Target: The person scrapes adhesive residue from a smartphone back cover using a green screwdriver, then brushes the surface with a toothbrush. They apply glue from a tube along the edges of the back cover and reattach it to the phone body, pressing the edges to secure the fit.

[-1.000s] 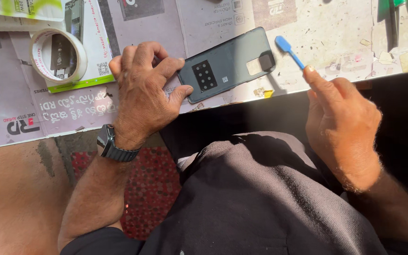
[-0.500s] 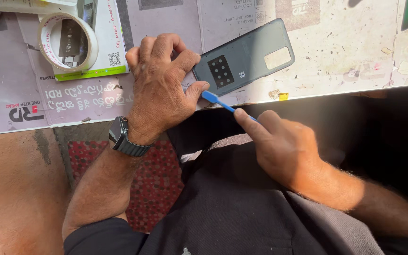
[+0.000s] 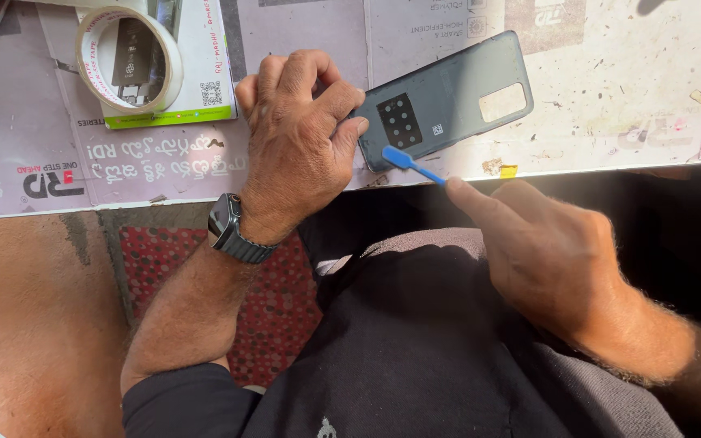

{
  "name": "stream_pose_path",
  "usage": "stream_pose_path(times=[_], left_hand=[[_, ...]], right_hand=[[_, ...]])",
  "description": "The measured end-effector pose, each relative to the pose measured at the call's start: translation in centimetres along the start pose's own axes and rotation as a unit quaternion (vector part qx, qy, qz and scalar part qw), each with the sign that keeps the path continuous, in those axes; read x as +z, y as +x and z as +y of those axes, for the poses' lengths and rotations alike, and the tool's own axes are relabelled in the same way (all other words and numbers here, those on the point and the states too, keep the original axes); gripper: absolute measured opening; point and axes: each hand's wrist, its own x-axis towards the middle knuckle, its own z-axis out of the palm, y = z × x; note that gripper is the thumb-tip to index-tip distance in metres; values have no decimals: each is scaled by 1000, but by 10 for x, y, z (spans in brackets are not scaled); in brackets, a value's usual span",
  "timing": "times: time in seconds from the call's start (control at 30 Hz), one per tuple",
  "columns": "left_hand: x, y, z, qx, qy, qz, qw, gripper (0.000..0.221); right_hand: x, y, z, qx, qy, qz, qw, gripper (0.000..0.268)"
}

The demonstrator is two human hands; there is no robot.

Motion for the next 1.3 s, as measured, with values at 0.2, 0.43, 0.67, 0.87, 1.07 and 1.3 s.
stream_pose_path(times=[0.2, 0.43, 0.67, 0.87, 1.07, 1.3], left_hand=[[-4, 5, 3, -8, -3, -18, 1000, 18], [-10, 11, 12, -17, 8, -30, 999, 20], [-12, 13, 15, -22, 27, -46, 998, 21], [-12, 12, 15, -29, 35, -52, 998, 21], [-11, 16, 26, -24, 76, -44, 996, 35], [11, 19, 54, 103, 104, -73, 986, 81]], right_hand=[[-33, 20, 2, 61, -16, 15, 998, 41], [-23, 4, 32, 108, -78, 76, 988, 41], [-15, -29, 71, 106, -70, 108, 986, 40], [-48, 0, 39, 136, -92, 100, 981, 34], [-63, -9, 57, 186, -92, 30, 978, 29], [-36, -31, 107, 136, 98, 194, 967, 41]])
